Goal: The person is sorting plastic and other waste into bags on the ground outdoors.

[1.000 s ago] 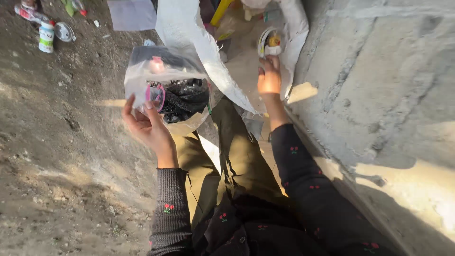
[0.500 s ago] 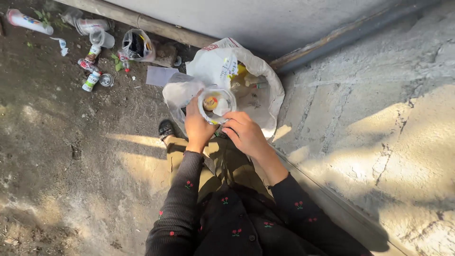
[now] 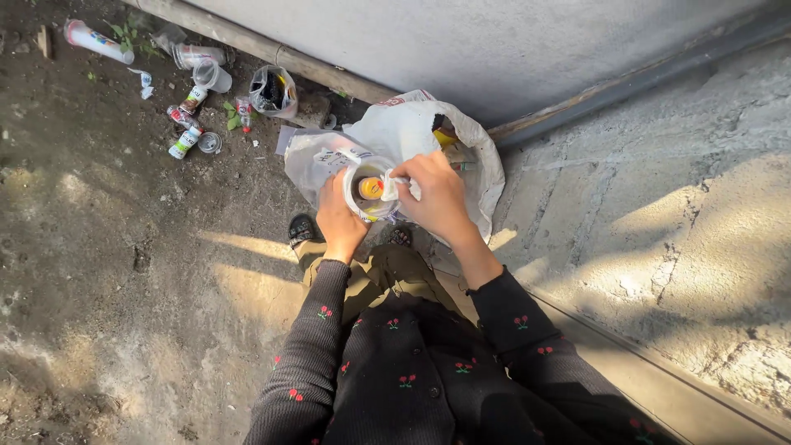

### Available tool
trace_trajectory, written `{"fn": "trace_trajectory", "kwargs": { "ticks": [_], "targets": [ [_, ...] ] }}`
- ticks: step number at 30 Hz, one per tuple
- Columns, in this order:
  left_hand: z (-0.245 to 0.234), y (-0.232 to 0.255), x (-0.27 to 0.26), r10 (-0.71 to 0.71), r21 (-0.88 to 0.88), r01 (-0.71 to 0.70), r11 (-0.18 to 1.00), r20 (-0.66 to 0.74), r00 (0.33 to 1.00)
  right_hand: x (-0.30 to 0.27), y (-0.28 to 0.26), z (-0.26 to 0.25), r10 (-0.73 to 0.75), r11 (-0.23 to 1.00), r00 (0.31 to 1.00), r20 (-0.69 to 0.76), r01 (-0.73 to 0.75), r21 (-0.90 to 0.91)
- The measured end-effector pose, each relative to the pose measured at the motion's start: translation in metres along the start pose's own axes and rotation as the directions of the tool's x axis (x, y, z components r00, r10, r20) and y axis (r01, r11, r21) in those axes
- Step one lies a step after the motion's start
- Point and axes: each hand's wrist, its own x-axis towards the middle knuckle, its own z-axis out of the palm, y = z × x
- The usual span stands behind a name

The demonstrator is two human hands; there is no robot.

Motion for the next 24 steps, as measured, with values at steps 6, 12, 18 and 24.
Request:
{"fn": "trace_trajectory", "kwargs": {
  "ticks": [6, 12, 18, 24],
  "targets": [
    [-0.029, -0.009, 0.014, 0.006, -0.001, -0.006, 1.0, 0.006, 1.0, 0.018, -0.003, -0.004, 0.263, 0.9, 0.964, -0.031, -0.234, 0.369],
    [-0.034, -0.033, 0.018, -0.021, 0.058, 0.021, 0.998, -0.016, 1.0, 0.04, -0.052, 0.034, -0.05, 0.998, 0.985, 0.163, 0.043, 0.042],
    [-0.043, -0.07, 0.011, -0.042, 0.118, 0.044, 0.992, -0.018, 0.999, 0.058, -0.049, 0.078, -0.152, 0.97, 0.935, 0.32, 0.203, -0.133],
    [-0.067, -0.088, 0.009, -0.176, 0.046, 0.177, 0.983, -0.033, 0.984, 0.082, -0.071, 0.043, -0.265, 0.964, 0.921, 0.284, 0.261, 0.053]
  ]
}}
